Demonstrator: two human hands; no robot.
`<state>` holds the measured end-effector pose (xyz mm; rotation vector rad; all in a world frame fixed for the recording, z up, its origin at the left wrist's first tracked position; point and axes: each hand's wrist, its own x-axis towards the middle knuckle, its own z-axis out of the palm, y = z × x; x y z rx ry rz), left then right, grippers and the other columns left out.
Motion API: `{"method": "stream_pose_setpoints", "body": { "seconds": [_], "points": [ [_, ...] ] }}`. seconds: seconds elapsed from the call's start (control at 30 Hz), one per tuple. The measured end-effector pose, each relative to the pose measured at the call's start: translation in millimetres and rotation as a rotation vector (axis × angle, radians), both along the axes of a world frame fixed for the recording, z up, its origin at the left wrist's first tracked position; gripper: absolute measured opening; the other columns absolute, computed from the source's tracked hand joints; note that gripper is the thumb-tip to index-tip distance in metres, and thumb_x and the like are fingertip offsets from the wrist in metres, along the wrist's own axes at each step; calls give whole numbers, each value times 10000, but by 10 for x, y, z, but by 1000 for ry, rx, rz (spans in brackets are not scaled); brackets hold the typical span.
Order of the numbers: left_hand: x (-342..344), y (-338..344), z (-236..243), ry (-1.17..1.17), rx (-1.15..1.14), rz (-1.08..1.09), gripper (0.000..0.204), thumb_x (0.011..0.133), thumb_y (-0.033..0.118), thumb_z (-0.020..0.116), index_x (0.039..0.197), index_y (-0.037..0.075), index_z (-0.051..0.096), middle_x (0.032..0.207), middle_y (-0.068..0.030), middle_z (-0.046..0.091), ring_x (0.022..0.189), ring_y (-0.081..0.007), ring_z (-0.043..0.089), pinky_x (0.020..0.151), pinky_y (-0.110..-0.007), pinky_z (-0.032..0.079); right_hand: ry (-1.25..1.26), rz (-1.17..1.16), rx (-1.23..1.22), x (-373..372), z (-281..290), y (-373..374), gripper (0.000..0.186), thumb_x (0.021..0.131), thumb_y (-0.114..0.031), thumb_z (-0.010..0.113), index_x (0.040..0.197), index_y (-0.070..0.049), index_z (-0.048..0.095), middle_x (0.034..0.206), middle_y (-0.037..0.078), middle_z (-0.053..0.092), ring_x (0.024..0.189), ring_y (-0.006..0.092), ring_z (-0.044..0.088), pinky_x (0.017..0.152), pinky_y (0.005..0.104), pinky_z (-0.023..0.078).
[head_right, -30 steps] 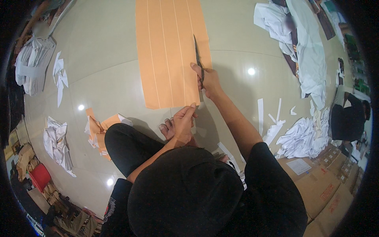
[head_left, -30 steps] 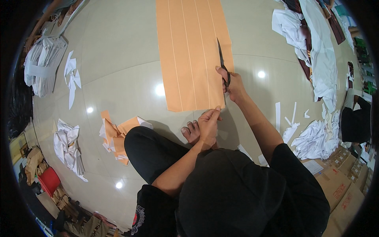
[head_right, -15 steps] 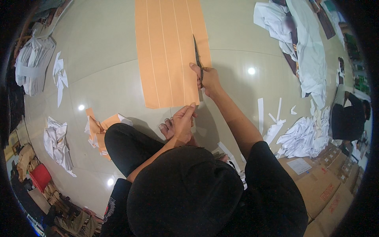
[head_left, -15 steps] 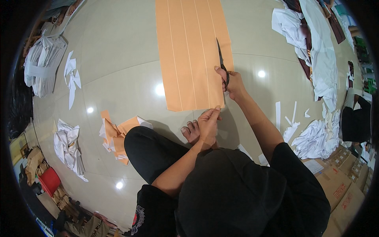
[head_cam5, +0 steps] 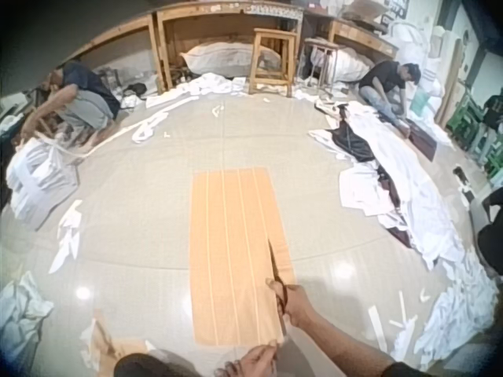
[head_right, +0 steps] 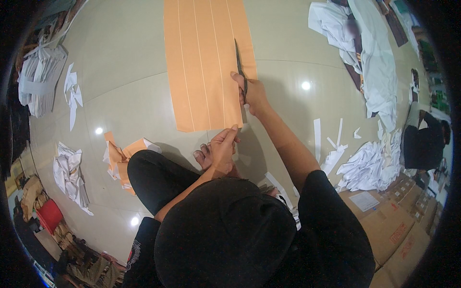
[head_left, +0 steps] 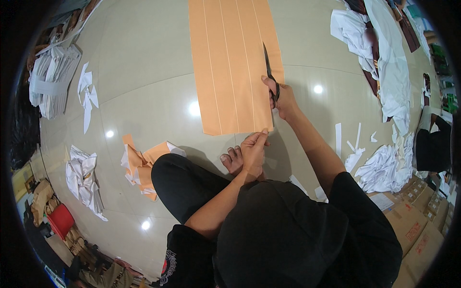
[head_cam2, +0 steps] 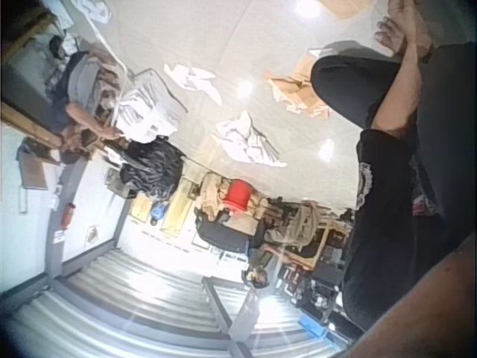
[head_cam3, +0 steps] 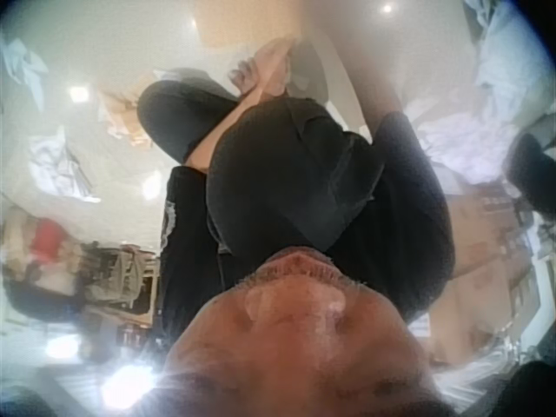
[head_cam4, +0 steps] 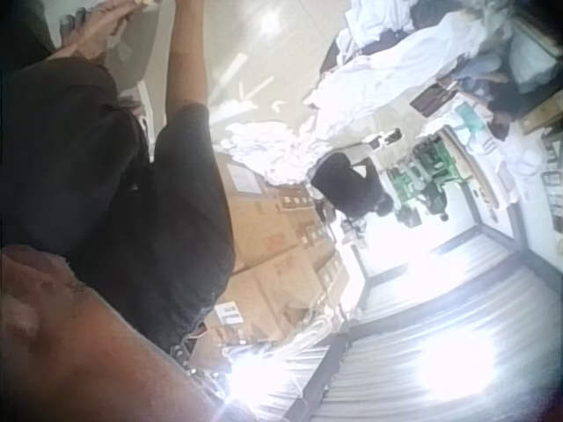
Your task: The person sits on the floor and uses scissors to cut a large sheet of orange fabric into several long strips. The person holds the fabric with one hand and cuts along pre-marked lines with the other, creating multiple uniform strips.
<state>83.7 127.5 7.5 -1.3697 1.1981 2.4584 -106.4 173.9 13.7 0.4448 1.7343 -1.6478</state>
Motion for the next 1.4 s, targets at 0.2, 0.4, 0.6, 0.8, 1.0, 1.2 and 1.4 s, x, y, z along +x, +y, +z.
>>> {"method": "stream_pose_setpoints", "body": {
  "seconds": [0.2, 0.4, 0.6, 0.8, 1.0, 1.2, 1.4],
  "points": [
    [-1, 0, -6, 15, -5, -8, 294, 991, 285, 722, 804, 59, 708, 679, 80, 543, 583, -10, 368, 545, -210, 254, -4, -33, -13, -150, -72, -62, 437, 829, -419, 825, 662, -98, 580, 559, 7, 536, 427, 114, 487, 406, 274, 358],
    [-4, -12, 26, 7, 8, -13, 329, 995, 296, 715, 762, 68, 678, 667, 89, 517, 572, -12, 343, 535, -216, 237, -16, -30, -26, -207, -83, -86, 440, 815, -421, 841, 669, -101, 577, 573, 9, 540, 434, 116, 486, 410, 270, 363],
    [25, -20, -40, 37, 8, -25, 337, 999, 293, 711, 748, 72, 668, 666, 92, 507, 585, -11, 348, 551, -215, 241, -24, -37, -18, -200, -88, -102, 441, 825, -407, 851, 684, -95, 572, 574, 2, 535, 435, 109, 480, 409, 265, 363],
    [-10, -22, 29, 23, 24, -15, 338, 1003, 291, 709, 749, 73, 663, 661, 90, 504, 585, -9, 350, 553, -214, 243, -23, -48, -4, -210, -150, -86, 422, 826, -369, 863, 693, -94, 571, 575, -3, 535, 429, 101, 475, 401, 260, 357],
    [3, -16, -2, 19, 13, -19, 346, 1002, 296, 711, 741, 75, 656, 648, 89, 498, 559, -7, 335, 524, -216, 223, -24, -40, -22, -199, -106, -91, 422, 836, -373, 847, 679, -94, 573, 572, 4, 540, 427, 102, 475, 399, 262, 355],
    [3, -11, 4, 17, 13, -12, 344, 999, 294, 715, 740, 75, 657, 650, 93, 496, 559, -6, 334, 525, -214, 220, -18, -44, -30, -293, -73, -145, 406, 844, -386, 816, 682, -90, 590, 572, 4, 536, 428, 107, 475, 400, 269, 362],
    [-11, 8, -20, 21, -26, -6, 337, 994, 289, 719, 744, 71, 662, 656, 93, 499, 577, -11, 347, 543, -215, 239, 3, -31, -32, -384, -111, -170, 423, 832, -402, 833, 682, -93, 586, 581, 0, 537, 443, 104, 483, 408, 260, 371]
  ]
}}
